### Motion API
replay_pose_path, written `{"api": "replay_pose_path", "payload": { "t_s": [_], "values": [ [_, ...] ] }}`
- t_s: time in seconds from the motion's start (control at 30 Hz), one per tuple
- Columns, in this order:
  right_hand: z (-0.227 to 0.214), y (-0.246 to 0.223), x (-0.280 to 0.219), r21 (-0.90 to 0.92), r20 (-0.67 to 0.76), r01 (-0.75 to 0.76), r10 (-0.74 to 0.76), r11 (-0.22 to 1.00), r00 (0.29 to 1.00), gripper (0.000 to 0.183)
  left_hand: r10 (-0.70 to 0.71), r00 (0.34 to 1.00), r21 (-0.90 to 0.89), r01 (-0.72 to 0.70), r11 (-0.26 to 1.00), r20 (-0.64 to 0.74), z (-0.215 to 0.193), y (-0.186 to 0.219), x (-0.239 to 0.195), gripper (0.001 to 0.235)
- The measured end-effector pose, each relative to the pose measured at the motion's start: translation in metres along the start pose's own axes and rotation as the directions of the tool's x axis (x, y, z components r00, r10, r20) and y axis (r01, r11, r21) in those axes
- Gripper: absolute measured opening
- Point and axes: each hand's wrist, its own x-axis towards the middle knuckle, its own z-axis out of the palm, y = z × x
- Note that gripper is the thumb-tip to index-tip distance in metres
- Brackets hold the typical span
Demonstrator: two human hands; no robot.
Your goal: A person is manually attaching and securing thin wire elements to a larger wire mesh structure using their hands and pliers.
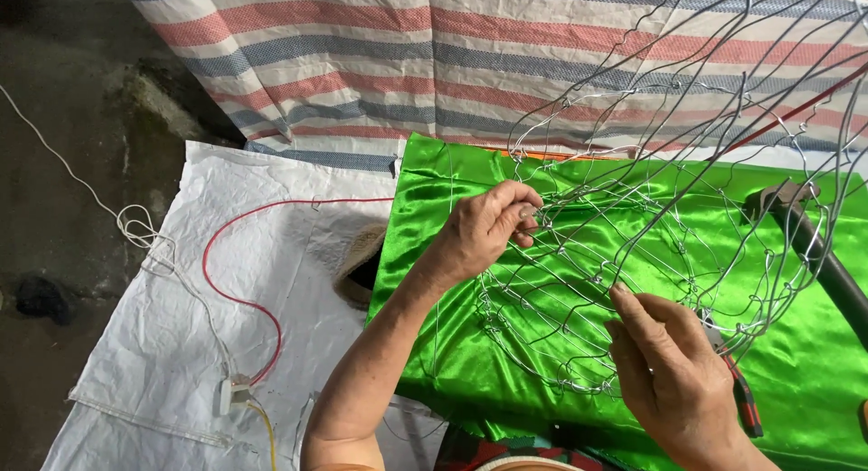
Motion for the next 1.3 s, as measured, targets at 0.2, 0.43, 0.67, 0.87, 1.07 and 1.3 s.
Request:
{"api": "replay_pose_path", "payload": {
  "t_s": [0.2, 0.43, 0.67, 0.87, 1.07, 1.3],
  "values": [
    [-0.002, 0.005, -0.005, -0.003, -0.009, -0.010, 0.010, 1.000, 1.000, 0.047, -0.019, 0.999, 0.002, 0.019, 1.000, 0.047, -0.003, 0.004, 0.007, 0.026],
    [0.000, 0.008, -0.008, -0.007, -0.014, -0.008, 0.008, 1.000, 1.000, 0.046, 0.032, 0.988, 0.218, -0.065, 0.974, 0.150, -0.008, 0.008, 0.014, 0.017],
    [-0.007, 0.000, -0.007, 0.067, -0.013, -0.056, 0.057, 0.996, 0.998, 0.044, 0.091, 0.995, 0.222, -0.099, 0.970, 0.046, -0.004, 0.007, 0.012, 0.014],
    [-0.007, 0.002, -0.010, 0.119, 0.020, -0.135, 0.134, 0.984, 0.991, 0.040, 0.011, 0.997, 0.335, 0.013, 0.942, -0.071, 0.002, 0.012, 0.007, 0.011],
    [-0.005, 0.005, -0.017, 0.194, -0.008, -0.127, 0.131, 0.973, 0.991, 0.035, 0.021, 0.994, 0.276, 0.009, 0.961, -0.107, 0.015, 0.000, 0.002, 0.011],
    [-0.003, 0.011, -0.027, 0.149, -0.028, -0.184, 0.191, 0.971, 0.981, 0.034, 0.250, 0.934, 0.361, -0.147, 0.921, -0.257, 0.027, 0.024, -0.011, 0.018]
  ]
}}
